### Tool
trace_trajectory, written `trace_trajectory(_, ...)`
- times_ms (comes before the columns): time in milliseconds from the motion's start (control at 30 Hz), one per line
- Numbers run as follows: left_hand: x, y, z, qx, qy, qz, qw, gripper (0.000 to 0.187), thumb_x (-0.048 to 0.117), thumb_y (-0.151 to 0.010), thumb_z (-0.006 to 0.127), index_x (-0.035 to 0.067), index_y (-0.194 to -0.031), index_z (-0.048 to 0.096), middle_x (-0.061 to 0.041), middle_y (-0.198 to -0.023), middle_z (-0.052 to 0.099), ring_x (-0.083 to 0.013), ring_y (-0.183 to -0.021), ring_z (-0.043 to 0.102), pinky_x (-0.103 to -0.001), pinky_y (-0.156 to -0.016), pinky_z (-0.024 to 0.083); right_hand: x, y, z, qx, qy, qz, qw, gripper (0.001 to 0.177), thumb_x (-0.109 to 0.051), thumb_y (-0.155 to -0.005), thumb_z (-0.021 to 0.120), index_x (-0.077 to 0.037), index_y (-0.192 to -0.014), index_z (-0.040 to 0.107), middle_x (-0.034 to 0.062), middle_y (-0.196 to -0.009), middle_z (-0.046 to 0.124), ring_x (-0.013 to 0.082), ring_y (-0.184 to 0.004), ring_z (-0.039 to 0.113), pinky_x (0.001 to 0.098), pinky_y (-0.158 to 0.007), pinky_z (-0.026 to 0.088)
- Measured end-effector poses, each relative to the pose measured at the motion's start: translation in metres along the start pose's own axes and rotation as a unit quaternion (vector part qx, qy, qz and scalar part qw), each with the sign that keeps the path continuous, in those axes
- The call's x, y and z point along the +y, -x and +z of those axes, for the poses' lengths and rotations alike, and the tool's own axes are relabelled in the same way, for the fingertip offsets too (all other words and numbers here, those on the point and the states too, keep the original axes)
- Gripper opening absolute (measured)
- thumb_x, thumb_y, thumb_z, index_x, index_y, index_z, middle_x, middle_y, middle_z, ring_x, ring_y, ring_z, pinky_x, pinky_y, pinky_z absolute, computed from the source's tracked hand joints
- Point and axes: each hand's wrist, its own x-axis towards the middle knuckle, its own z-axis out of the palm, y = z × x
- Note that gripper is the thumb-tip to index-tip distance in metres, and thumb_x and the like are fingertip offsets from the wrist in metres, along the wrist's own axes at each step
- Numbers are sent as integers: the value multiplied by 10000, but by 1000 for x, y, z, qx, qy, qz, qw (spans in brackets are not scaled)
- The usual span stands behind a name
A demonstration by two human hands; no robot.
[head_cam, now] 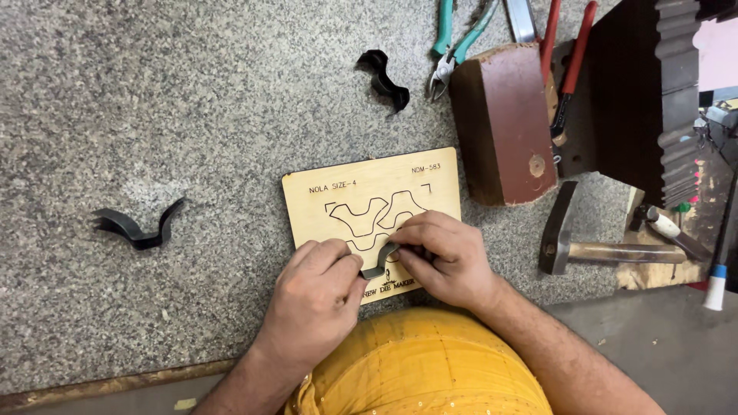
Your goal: The person repeatedly hammers small metal pieces on a metal block to shape them, then checks their fit against a template on a wooden board. The person also uses a bench vise to hold and adjust the metal pieces during the process.
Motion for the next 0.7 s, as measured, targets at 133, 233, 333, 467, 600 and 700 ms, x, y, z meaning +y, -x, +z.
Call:
trace_trajectory(133,-1,2,1,-6,-1,-19,1000,172,11,-741,775,31,-901,714,-90,-916,651,-291,-868,635,-401,-790,534,1,1,1,1,-2,-11,1000,245,-8,-812,802,-60,-1042,736,88,-1005,734,169,-788,720,270,-648,570)
trace_trajectory(233,0,1,2,0,-10,-9,1000,190,9,-732,779,27,-911,718,-89,-927,658,-285,-877,641,-392,-797,540,2,1,-1,-1,-10,-10,1000,254,-24,-809,814,-61,-1048,736,86,-1000,733,175,-818,729,272,-675,583)
trace_trajectory(333,-2,1,3,-3,-14,-12,1000,196,10,-719,787,28,-902,718,-82,-911,661,-276,-859,647,-390,-791,543,2,0,0,-5,3,-32,999,254,-36,-813,819,-71,-1051,737,85,-1007,727,197,-880,733,287,-734,597)
trace_trajectory(467,-1,1,3,-5,-14,-15,1000,192,23,-718,799,39,-891,719,-78,-916,677,-270,-852,655,-384,-791,547,-3,-4,-1,-6,3,-45,999,205,-65,-818,831,-88,-998,735,92,-1009,711,227,-922,727,308,-764,593)
trace_trajectory(600,7,-2,-4,-5,-18,3,1000,260,72,-693,828,34,-921,711,-104,-987,703,-300,-917,669,-397,-826,546,-12,-3,-13,-26,-111,-14,993,147,-26,-885,775,-56,-998,686,89,-1018,730,226,-930,752,309,-800,608)
trace_trajectory(700,23,-4,-3,-5,-41,55,998,339,128,-675,859,31,-964,709,-108,-1007,718,-351,-990,650,-434,-875,529,-22,6,-28,-28,-118,0,993,130,-23,-899,774,-50,-998,695,76,-950,748,209,-860,768,296,-759,608)
